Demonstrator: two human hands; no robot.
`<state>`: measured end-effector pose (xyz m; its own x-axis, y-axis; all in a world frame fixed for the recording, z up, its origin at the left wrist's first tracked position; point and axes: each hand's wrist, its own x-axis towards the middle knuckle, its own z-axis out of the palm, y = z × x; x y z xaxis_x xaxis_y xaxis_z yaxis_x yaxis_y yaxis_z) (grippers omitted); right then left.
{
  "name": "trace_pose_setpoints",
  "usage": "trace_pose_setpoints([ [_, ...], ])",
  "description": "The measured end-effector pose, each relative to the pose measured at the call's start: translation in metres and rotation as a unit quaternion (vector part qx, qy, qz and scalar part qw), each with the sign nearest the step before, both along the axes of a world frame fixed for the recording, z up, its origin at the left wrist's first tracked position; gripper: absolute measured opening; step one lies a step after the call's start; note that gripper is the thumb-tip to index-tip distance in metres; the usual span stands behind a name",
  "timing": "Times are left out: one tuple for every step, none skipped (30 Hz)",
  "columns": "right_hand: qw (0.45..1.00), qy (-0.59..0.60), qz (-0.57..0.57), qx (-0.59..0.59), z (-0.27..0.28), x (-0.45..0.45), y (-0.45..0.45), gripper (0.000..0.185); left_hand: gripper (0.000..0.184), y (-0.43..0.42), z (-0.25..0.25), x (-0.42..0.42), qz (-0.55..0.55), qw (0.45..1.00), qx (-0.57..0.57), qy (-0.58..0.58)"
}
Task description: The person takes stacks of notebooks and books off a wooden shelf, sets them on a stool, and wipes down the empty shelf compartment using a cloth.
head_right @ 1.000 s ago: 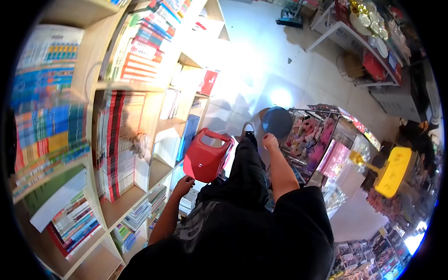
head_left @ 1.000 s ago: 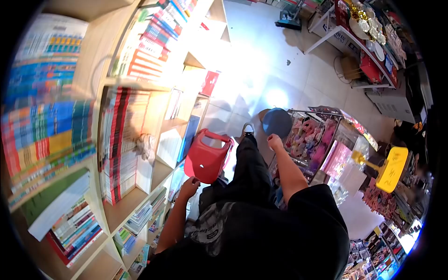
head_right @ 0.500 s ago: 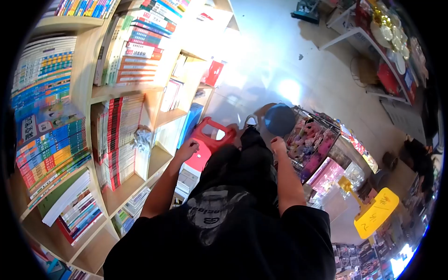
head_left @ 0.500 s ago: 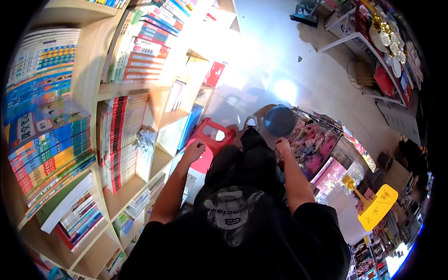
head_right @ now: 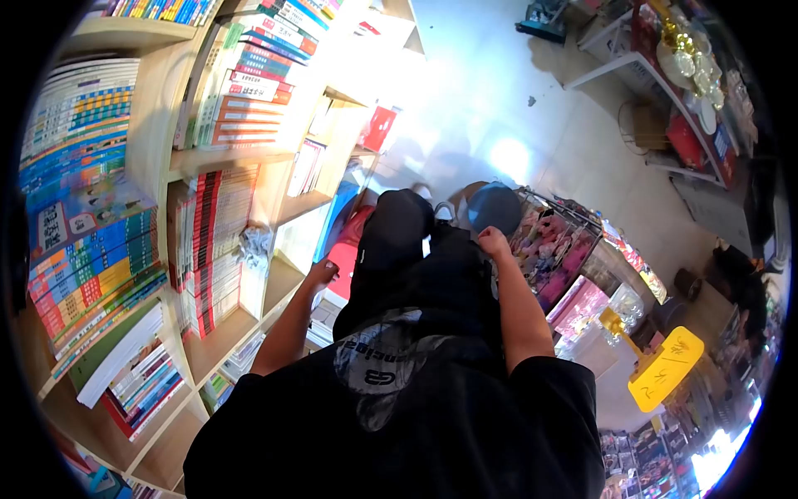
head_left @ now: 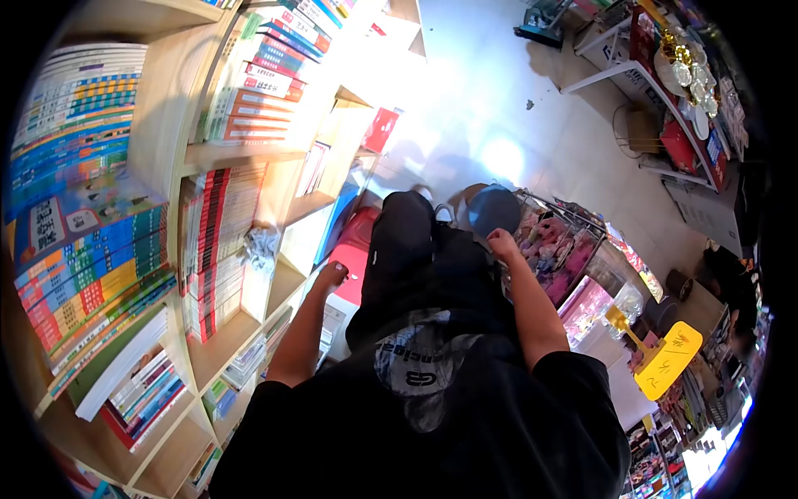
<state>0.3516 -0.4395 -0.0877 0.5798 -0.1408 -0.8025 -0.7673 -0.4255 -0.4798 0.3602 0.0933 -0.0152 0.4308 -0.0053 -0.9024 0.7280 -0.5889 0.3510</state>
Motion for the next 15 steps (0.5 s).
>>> trace_pose_setpoints([
  [0.996, 0.049, -0.032, 0.066, -0.01, 0.001, -0.004, 0.012, 0.026, -0.012, 0.009, 0.01, -0.003, 1.0, -0.005, -0.001],
  [0.988, 0.11, 0.012, 0.11, -0.019, 0.006, -0.013, 0.014, 0.026, -0.025, 0.018, 0.022, -0.036, 0.999, -0.015, -0.01],
  [0.989, 0.106, 0.008, 0.106, -0.009, 0.016, -0.017, 0.014, 0.027, -0.038, 0.024, 0.033, -0.069, 0.997, -0.024, -0.02],
  [0.979, 0.163, 0.052, 0.115, 0.006, 0.022, -0.02, 0.014, 0.03, -0.045, 0.021, 0.04, -0.08, 0.996, -0.042, -0.013],
  [0.964, 0.215, 0.095, 0.123, 0.021, 0.033, -0.02, 0.015, 0.032, -0.049, 0.021, 0.048, -0.111, 0.993, -0.045, -0.02],
  [0.928, 0.274, 0.022, 0.252, 0.015, 0.037, -0.03, 0.017, 0.035, -0.056, 0.026, 0.06, -0.147, 0.988, -0.054, 0.005],
  [0.867, 0.32, -0.053, 0.378, 0.007, 0.04, -0.041, 0.018, 0.038, -0.046, -0.003, 0.058, -0.176, 0.983, -0.059, -0.004],
  [0.892, 0.314, -0.045, 0.322, 0.034, 0.058, -0.033, 0.019, 0.042, -0.046, -0.005, 0.066, -0.198, 0.978, -0.063, -0.002],
  [0.912, 0.312, -0.038, 0.266, 0.075, 0.08, -0.02, 0.021, 0.045, -0.037, -0.02, 0.072, -0.222, 0.973, -0.055, 0.027],
  [0.928, 0.283, -0.01, 0.243, 0.081, 0.096, -0.018, 0.029, 0.046, -0.038, -0.01, 0.088, -0.221, 0.971, -0.034, 0.089],
  [0.93, 0.278, -0.011, 0.241, 0.091, 0.117, -0.016, 0.029, 0.047, -0.04, -0.002, 0.106, -0.237, 0.956, -0.004, 0.175],
  [0.958, 0.206, 0.089, 0.179, 0.101, 0.139, -0.013, 0.037, 0.046, -0.041, 0.002, 0.12, -0.24, 0.951, -0.01, 0.195],
  [0.967, 0.133, 0.186, 0.115, 0.106, 0.156, -0.011, 0.046, 0.045, -0.042, 0.007, 0.13, -0.238, 0.951, -0.019, 0.198],
  [0.953, 0.123, 0.258, 0.102, 0.104, 0.178, -0.016, 0.048, 0.045, -0.045, 0.012, 0.143, -0.236, 0.951, -0.032, 0.199],
  [0.951, 0.163, 0.213, 0.152, 0.11, 0.194, -0.019, 0.043, 0.044, -0.048, 0.015, 0.154, -0.231, 0.952, -0.04, 0.195],
])
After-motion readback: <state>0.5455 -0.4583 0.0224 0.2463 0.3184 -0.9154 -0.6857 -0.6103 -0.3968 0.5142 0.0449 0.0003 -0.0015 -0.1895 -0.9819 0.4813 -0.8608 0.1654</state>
